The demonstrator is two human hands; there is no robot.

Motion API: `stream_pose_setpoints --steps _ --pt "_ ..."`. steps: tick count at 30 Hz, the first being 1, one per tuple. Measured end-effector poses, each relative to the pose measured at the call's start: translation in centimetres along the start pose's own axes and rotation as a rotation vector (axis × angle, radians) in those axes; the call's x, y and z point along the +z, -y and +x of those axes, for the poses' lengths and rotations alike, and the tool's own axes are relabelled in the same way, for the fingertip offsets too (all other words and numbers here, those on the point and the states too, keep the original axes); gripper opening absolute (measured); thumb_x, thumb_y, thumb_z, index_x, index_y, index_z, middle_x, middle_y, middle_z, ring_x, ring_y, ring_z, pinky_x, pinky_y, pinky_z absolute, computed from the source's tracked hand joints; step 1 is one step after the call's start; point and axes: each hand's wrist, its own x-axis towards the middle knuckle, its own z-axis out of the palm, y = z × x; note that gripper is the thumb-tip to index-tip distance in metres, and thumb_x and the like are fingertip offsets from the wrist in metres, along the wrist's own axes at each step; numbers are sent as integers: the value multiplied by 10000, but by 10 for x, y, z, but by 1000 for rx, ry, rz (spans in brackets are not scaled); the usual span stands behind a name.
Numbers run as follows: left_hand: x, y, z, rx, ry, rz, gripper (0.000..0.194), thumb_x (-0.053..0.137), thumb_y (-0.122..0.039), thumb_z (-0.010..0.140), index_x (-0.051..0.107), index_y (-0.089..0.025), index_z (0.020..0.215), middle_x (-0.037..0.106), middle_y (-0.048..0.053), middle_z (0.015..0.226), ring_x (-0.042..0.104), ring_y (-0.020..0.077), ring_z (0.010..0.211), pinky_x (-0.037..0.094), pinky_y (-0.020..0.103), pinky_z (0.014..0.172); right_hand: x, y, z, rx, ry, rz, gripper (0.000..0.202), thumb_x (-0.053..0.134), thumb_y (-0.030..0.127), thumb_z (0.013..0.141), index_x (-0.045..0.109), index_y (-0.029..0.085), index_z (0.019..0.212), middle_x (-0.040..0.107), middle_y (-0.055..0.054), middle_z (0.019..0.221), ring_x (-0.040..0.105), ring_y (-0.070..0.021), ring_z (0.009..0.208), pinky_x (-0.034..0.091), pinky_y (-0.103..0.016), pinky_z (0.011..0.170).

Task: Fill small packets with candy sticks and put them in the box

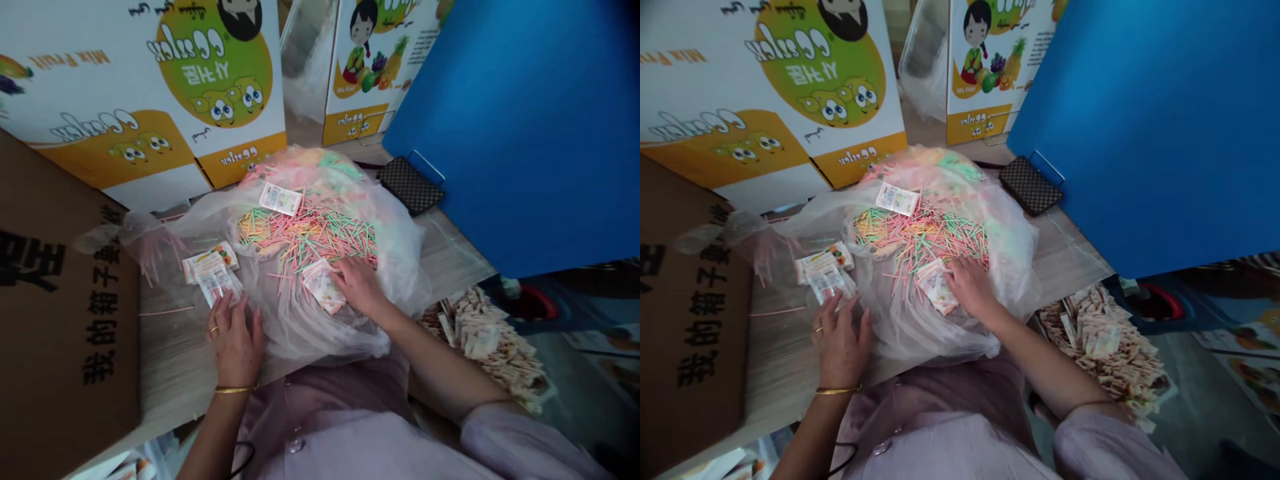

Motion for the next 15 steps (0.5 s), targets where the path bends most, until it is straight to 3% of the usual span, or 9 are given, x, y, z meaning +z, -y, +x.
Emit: stream_pose_setpoints --steps 6,9,11,13,15 --pt "-2 -29 19 49 97 -346 310 547 -345 984 671 -212 1235 666 148 1298 583 285 1275 412 513 1141 -32 -4 6 -147 -79 189 228 493 249 1045 709 178 1056 739 -121 1101 627 -262 1094 412 -401 1001" --pt "3 -49 24 -83 233 -653 483 630 -394 943 575 -234 1396 629 130 1413 584 263 1300 454 452 1107 -43 13 2 -141 11 443 190 510 273 1040 682 198 1013 742 -64 1029 661 -202 981 458 -318 891" --pt "7 -59 26 -190 385 -878 554 668 -439 914 565 -232 1418 610 125 1459 587 266 1312 478 409 1075 -45 27 2 -131 118 566 186 521 307 1035 672 210 984 735 -31 970 663 -174 906 458 -278 811" --pt "11 -61 27 -286 525 -1029 470 657 -491 909 669 -212 1286 700 109 1332 650 262 1204 507 371 1011 -43 37 7 -159 208 612 171 540 313 1025 678 215 999 731 -15 954 661 -159 883 448 -258 785" --pt "14 -57 27 -384 565 -1092 430 655 -551 892 736 -192 1113 774 78 1113 697 242 1020 534 344 922 -38 36 19 -177 242 566 153 559 297 1014 689 217 1026 734 -14 973 661 -155 890 438 -251 782"
